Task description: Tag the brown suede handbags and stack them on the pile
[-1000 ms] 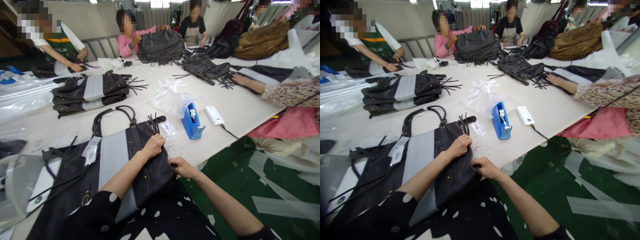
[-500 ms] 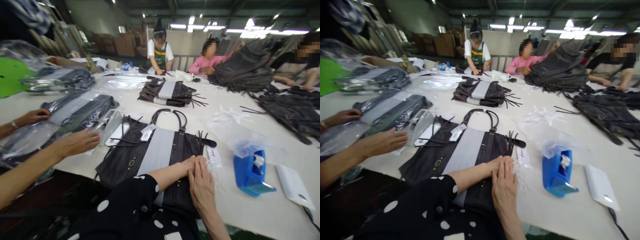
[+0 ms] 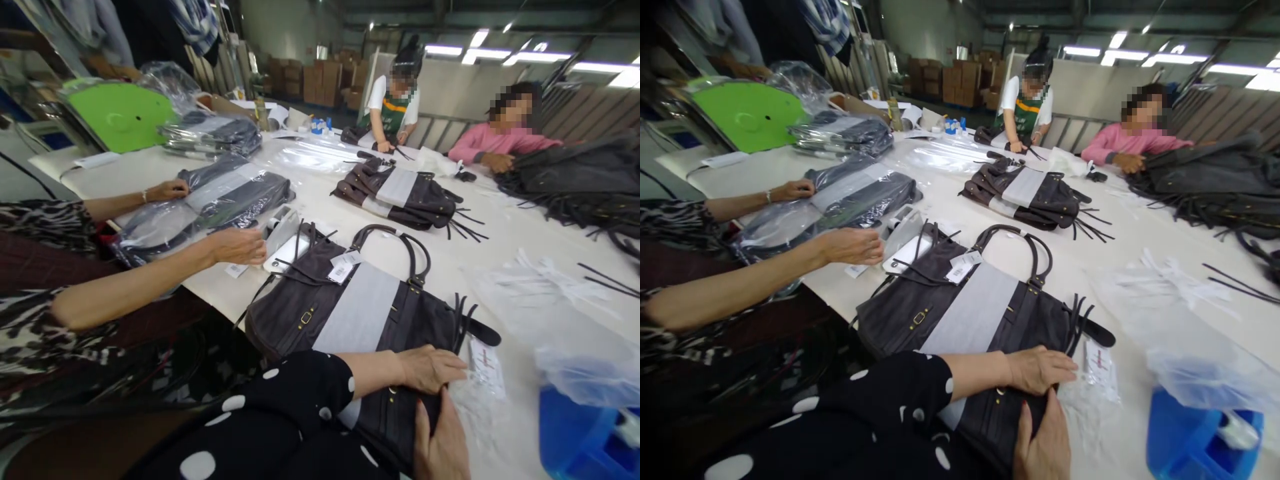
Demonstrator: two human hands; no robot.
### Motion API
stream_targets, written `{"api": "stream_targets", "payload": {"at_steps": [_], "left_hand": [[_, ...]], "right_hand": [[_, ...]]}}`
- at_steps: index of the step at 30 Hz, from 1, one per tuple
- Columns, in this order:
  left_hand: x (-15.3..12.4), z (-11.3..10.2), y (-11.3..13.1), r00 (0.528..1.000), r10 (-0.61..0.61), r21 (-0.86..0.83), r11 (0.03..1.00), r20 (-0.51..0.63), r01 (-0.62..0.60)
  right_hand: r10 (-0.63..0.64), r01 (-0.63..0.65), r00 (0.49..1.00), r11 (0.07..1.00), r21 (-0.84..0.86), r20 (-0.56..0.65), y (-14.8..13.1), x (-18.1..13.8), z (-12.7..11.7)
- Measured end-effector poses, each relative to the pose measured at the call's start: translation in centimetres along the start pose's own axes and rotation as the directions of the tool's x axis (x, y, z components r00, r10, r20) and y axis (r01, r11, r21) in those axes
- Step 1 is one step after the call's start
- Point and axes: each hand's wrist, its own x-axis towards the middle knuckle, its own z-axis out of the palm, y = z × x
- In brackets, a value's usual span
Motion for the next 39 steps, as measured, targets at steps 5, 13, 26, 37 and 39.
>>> {"api": "stream_targets", "payload": {"at_steps": [5,13,26,37,39], "left_hand": [[-6.9,-10.3,0.9,0.933,-0.167,0.121,0.969,-0.32,0.214],[-28.7,-20.0,-0.8,0.25,-0.964,-0.345,0.267,-0.093,0.9],[-29.6,-16.0,-1.1,0.147,-0.988,0.132,0.14,-0.044,0.981],[-34.5,-7.7,-2.3,0.343,-0.802,-0.003,0.396,-0.489,0.918],[-34.5,-7.8,-2.4,0.341,-0.794,0.008,0.39,-0.503,0.921]], "right_hand": [[-0.048,0.047,0.998,0.999,0.02,0.034,0.2,-0.1,-0.6],[-0.044,0.043,0.996,0.999,0.018,0.079,-0.6,0.0,-1.4],[-0.034,0.034,0.991,0.999,-0.001,0.127,-0.9,0.0,-1.9],[-0.106,0.107,0.99,0.994,-0.012,0.088,2.0,-0.4,-0.3],[-0.113,0.113,0.989,0.994,0.008,0.091,2.9,-0.6,0.3]]}}
